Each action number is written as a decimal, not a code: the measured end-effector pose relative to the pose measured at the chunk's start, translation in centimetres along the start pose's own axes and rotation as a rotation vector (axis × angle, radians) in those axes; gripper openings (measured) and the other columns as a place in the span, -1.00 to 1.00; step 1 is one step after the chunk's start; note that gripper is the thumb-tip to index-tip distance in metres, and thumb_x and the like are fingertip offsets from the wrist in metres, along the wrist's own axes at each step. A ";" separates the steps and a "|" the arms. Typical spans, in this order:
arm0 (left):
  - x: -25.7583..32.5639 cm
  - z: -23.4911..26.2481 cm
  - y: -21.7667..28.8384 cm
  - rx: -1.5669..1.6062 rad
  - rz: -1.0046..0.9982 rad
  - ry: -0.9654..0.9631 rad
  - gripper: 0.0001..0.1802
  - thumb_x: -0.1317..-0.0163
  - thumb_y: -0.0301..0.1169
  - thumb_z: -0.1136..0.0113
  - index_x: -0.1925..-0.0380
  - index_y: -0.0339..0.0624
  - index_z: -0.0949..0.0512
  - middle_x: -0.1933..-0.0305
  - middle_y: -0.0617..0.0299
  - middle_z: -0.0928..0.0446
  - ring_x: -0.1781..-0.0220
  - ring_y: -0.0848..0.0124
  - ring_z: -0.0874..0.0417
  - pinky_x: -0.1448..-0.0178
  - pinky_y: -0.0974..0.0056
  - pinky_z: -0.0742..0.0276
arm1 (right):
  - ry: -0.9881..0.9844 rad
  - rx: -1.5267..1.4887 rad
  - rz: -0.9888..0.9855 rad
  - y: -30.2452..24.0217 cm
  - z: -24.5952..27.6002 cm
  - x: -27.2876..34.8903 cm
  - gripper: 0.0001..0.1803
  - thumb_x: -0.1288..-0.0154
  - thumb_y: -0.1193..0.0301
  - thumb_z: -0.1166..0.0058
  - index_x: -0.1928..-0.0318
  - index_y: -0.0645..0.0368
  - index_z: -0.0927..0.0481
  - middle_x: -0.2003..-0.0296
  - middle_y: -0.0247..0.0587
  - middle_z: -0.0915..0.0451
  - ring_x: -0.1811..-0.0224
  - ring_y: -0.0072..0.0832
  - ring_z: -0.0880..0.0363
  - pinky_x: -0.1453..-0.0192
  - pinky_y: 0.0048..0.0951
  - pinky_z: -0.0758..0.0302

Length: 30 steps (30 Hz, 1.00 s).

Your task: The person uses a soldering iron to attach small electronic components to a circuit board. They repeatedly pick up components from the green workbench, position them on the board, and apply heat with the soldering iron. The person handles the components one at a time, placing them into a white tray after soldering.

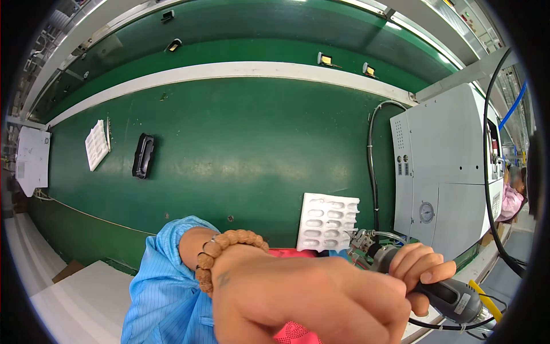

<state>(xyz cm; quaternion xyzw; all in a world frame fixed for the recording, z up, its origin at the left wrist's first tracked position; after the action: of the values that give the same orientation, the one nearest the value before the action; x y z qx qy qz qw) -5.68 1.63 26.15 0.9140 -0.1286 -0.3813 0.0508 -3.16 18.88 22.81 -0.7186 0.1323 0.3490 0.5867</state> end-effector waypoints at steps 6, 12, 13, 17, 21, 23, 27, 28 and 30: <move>-0.9 0.3 1.4 -0.101 -0.060 -0.148 -0.83 -0.27 -0.46 -0.23 0.31 -0.42 -0.63 0.21 0.01 -0.54 0.30 0.23 -0.57 0.20 0.26 -0.47 | 0.012 0.015 -0.024 0.1 0.1 0.3 -0.50 -0.29 0.13 -0.36 0.10 0.13 -0.32 0.52 -0.34 -0.48 0.65 -0.49 -0.46 0.59 -0.49 -0.46; 0.0 0.2 1.6 -0.165 -0.074 -0.063 -0.80 -0.29 -0.42 -0.25 0.32 -0.42 -0.63 0.22 0.00 -0.54 0.30 0.24 -0.55 0.22 0.25 -0.45 | 0.024 0.016 -0.034 0.4 -0.6 -0.3 -0.54 -0.31 0.18 -0.33 0.10 0.12 -0.33 0.55 -0.36 -0.47 0.65 -0.50 -0.47 0.59 -0.50 -0.47; 0.3 0.1 1.4 -0.151 -0.128 -0.035 -0.81 -0.27 -0.42 -0.27 0.33 -0.39 -0.65 0.25 0.03 -0.54 0.32 0.27 -0.56 0.27 0.28 -0.44 | 0.033 0.024 -0.034 0.4 -0.6 -0.2 -0.54 -0.30 0.18 -0.33 0.10 0.12 -0.33 0.55 -0.36 -0.47 0.65 -0.50 -0.47 0.59 -0.50 -0.47; 0.9 0.0 1.8 -0.118 -0.113 0.039 -0.82 -0.28 -0.40 -0.30 0.34 -0.35 -0.67 0.29 0.06 -0.53 0.35 0.30 -0.55 0.32 0.29 -0.41 | 0.013 0.025 -0.016 0.4 -0.6 -0.3 -0.54 -0.29 0.21 -0.35 0.09 0.12 -0.33 0.54 -0.37 -0.48 0.64 -0.52 -0.49 0.59 -0.49 -0.49; -0.2 0.1 2.8 -0.221 -0.225 -0.040 -0.79 -0.31 -0.37 -0.28 0.31 -0.35 -0.66 0.29 0.08 -0.54 0.36 0.29 -0.55 0.31 0.25 -0.40 | 0.003 0.008 -0.013 0.6 -0.5 -0.2 -0.54 -0.29 0.21 -0.36 0.09 0.13 -0.33 0.52 -0.36 -0.50 0.64 -0.53 -0.49 0.59 -0.49 -0.50; -0.1 -0.3 2.3 -0.166 -0.141 -0.032 -0.79 -0.33 -0.36 -0.27 0.31 -0.34 -0.65 0.27 0.04 -0.57 0.34 0.24 -0.56 0.28 0.21 -0.43 | 0.010 0.039 -0.026 0.1 -0.6 -0.3 -0.53 -0.29 0.19 -0.36 0.09 0.13 -0.33 0.51 -0.35 -0.50 0.65 -0.54 -0.49 0.59 -0.50 -0.50; 0.5 0.5 2.8 -0.210 0.142 -0.222 -0.79 -0.35 -0.37 -0.25 0.37 -0.32 -0.62 0.23 -0.08 -0.63 0.26 0.11 -0.59 0.20 0.12 -0.50 | 0.144 0.001 0.023 0.5 -0.5 0.0 -0.48 -0.25 0.10 -0.42 0.22 0.17 -0.35 0.60 -0.39 -0.45 0.72 -0.56 -0.45 0.65 -0.55 -0.46; 1.1 0.7 2.2 -0.248 -0.006 -0.204 -0.78 -0.35 -0.35 -0.25 0.32 -0.33 -0.64 0.26 0.00 -0.60 0.31 0.18 -0.57 0.24 0.17 -0.44 | 0.152 0.006 0.023 0.6 -0.5 0.1 -0.48 -0.25 0.10 -0.42 0.22 0.17 -0.35 0.60 -0.39 -0.45 0.72 -0.56 -0.45 0.66 -0.55 -0.45; 1.3 0.5 1.9 -0.244 -0.179 -0.129 -0.77 -0.35 -0.33 -0.25 0.28 -0.33 -0.66 0.30 0.08 -0.56 0.37 0.25 -0.55 0.28 0.21 -0.38 | 0.150 0.023 0.024 0.5 -0.5 -0.1 -0.48 -0.25 0.10 -0.42 0.21 0.17 -0.35 0.59 -0.39 -0.45 0.72 -0.56 -0.45 0.66 -0.55 -0.45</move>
<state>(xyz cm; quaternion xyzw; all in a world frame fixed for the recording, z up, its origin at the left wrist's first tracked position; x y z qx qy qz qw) -5.53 -0.51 25.25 0.8825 -0.0025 -0.4551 0.1189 -3.40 18.28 22.54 -0.7343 0.1885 0.2997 0.5792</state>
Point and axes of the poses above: each hand's wrist, its own x-axis away from the middle knuckle, its own z-axis out of the back of the hand, y = z × x, the point moved 9 cm from there along -x, towards the middle knuckle
